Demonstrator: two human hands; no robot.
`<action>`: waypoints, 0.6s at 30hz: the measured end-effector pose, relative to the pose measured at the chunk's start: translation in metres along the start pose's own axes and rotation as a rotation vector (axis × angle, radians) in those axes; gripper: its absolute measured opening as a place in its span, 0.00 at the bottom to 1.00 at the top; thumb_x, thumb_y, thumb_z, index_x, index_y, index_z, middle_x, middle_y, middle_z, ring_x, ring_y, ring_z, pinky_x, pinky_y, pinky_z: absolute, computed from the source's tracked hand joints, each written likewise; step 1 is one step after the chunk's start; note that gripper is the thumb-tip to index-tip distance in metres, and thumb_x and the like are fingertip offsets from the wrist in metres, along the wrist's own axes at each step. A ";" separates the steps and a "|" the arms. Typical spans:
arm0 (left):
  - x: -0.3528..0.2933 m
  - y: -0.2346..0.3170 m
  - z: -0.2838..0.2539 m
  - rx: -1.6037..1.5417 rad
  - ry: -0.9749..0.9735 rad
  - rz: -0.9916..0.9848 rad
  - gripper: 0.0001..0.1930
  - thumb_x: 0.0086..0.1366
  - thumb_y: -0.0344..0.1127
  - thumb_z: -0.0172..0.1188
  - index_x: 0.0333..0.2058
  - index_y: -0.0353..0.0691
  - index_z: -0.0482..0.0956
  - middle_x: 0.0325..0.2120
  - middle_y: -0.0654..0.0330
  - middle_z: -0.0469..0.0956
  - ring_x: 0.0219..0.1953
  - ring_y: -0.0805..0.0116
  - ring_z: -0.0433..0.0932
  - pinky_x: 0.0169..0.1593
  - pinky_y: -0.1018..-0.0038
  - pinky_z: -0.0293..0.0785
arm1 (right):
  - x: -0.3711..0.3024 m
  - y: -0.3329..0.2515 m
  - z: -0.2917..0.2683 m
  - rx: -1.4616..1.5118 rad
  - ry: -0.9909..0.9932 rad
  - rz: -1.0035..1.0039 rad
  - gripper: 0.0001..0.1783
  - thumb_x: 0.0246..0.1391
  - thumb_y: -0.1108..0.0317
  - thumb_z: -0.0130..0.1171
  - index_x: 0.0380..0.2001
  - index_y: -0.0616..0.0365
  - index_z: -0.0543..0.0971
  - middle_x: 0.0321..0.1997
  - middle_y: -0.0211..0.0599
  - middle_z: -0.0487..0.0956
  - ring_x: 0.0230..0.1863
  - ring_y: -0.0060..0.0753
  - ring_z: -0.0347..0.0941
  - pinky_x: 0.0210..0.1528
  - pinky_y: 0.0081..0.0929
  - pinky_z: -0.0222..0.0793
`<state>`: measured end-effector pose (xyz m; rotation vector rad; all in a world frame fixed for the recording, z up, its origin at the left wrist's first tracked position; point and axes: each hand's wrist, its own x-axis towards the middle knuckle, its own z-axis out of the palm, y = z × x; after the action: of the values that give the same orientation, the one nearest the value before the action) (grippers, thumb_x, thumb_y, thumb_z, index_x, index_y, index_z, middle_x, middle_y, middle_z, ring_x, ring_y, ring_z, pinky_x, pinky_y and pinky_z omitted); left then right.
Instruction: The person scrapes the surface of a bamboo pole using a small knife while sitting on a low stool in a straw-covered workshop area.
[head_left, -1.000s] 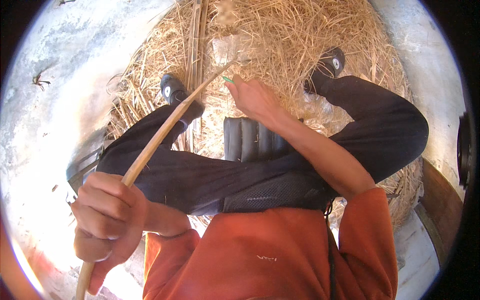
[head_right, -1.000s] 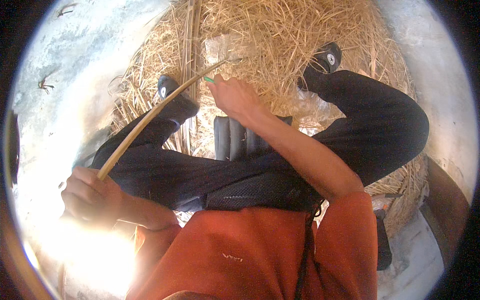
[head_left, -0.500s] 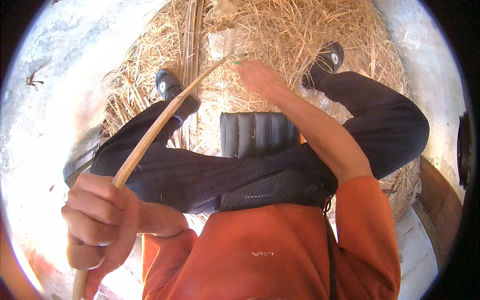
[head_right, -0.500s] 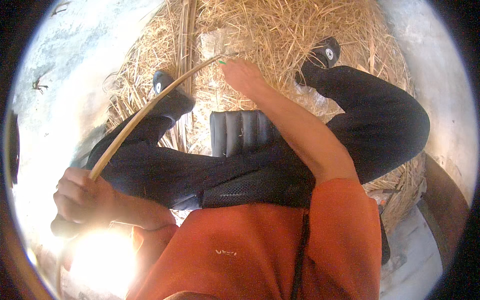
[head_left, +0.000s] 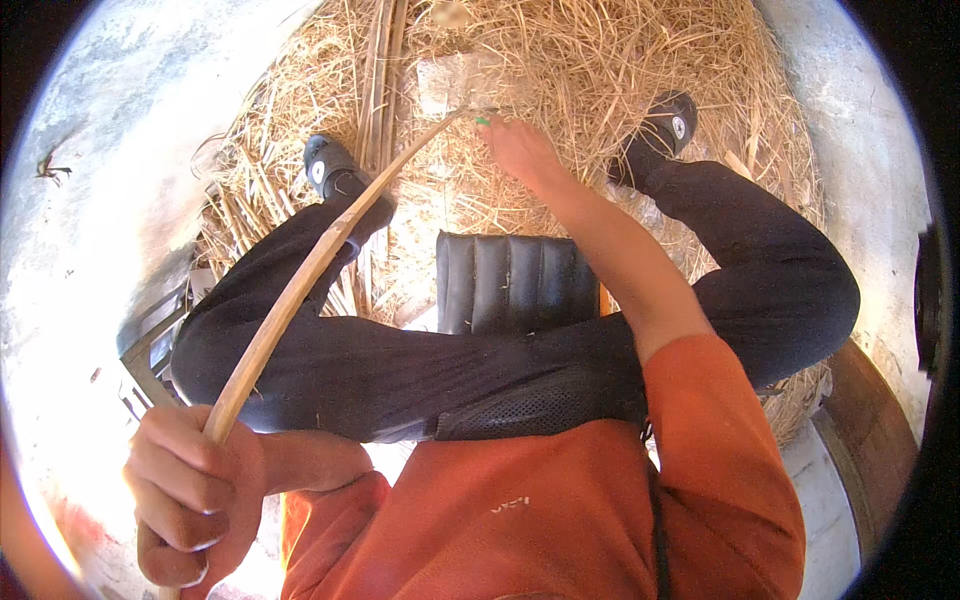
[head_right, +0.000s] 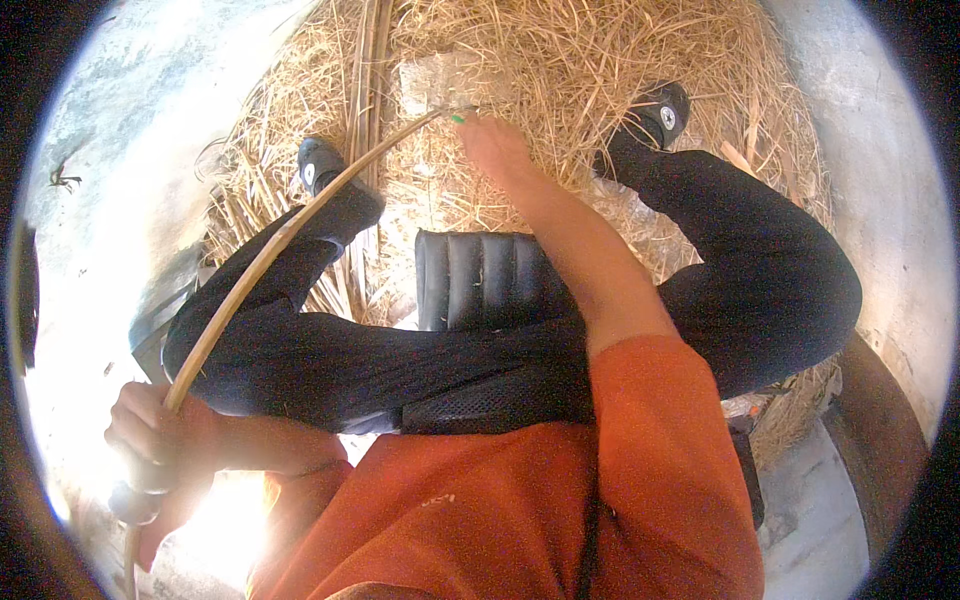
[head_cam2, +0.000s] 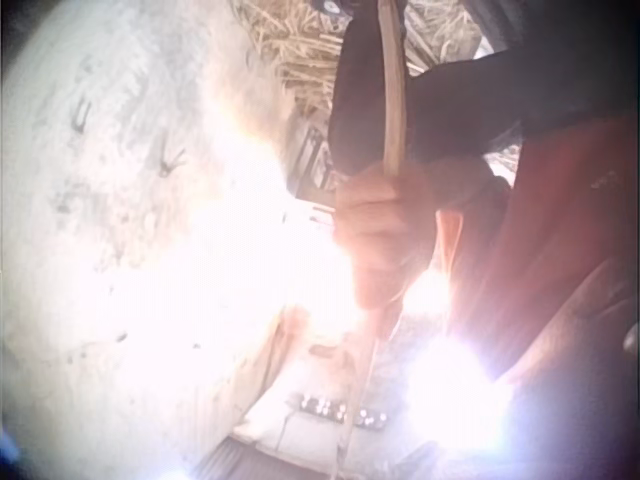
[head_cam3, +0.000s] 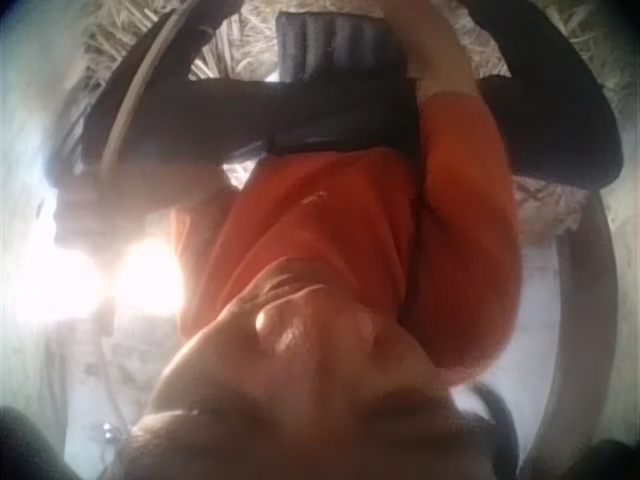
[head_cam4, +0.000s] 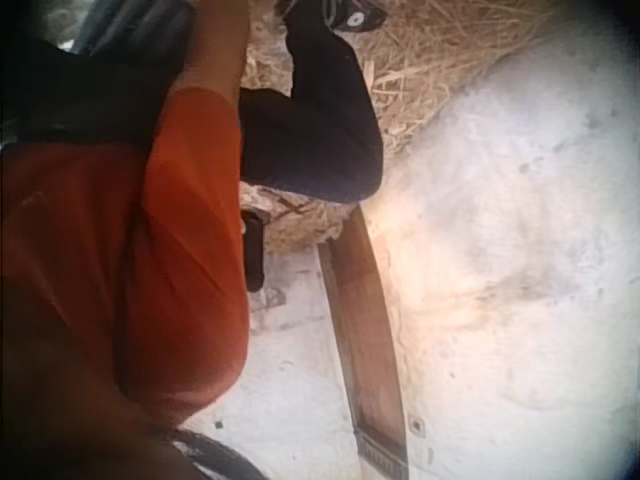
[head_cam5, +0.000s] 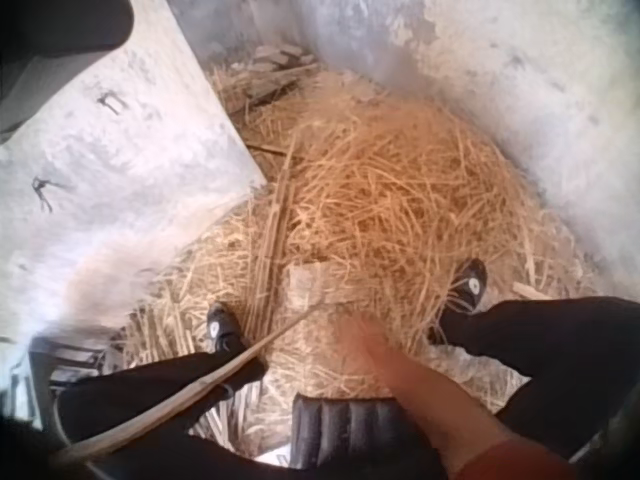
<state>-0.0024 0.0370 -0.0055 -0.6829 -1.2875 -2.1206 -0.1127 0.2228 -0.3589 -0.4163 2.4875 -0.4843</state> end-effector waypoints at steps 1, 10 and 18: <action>0.001 -0.002 0.000 -0.023 -0.008 -0.007 0.23 0.64 0.52 0.52 0.13 0.51 0.58 0.03 0.78 0.51 0.04 0.90 0.46 0.11 0.89 0.37 | 0.008 0.008 0.004 -0.047 0.008 0.004 0.23 0.64 0.56 0.33 0.46 0.64 0.70 0.41 0.55 0.77 0.44 0.53 0.74 0.45 0.46 0.71; 0.004 0.014 -0.015 0.120 0.014 -0.016 0.24 0.62 0.54 0.49 0.14 0.50 0.57 0.04 0.75 0.50 0.05 0.87 0.47 0.11 0.87 0.40 | -0.005 0.069 0.003 -0.014 -0.324 0.052 0.23 0.57 0.56 0.43 0.41 0.67 0.75 0.42 0.57 0.77 0.43 0.52 0.75 0.43 0.42 0.72; -0.006 0.020 -0.014 0.261 -0.048 0.056 0.24 0.61 0.58 0.43 0.15 0.48 0.56 0.05 0.71 0.51 0.06 0.81 0.47 0.11 0.84 0.44 | -0.041 0.009 -0.113 -0.245 0.024 -0.195 0.16 0.53 0.63 0.50 0.40 0.64 0.72 0.31 0.51 0.79 0.30 0.50 0.77 0.28 0.43 0.72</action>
<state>0.0136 0.0180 -0.0026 -0.6518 -1.5189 -1.8574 -0.1479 0.2747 -0.2561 -0.7594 2.5506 -0.2598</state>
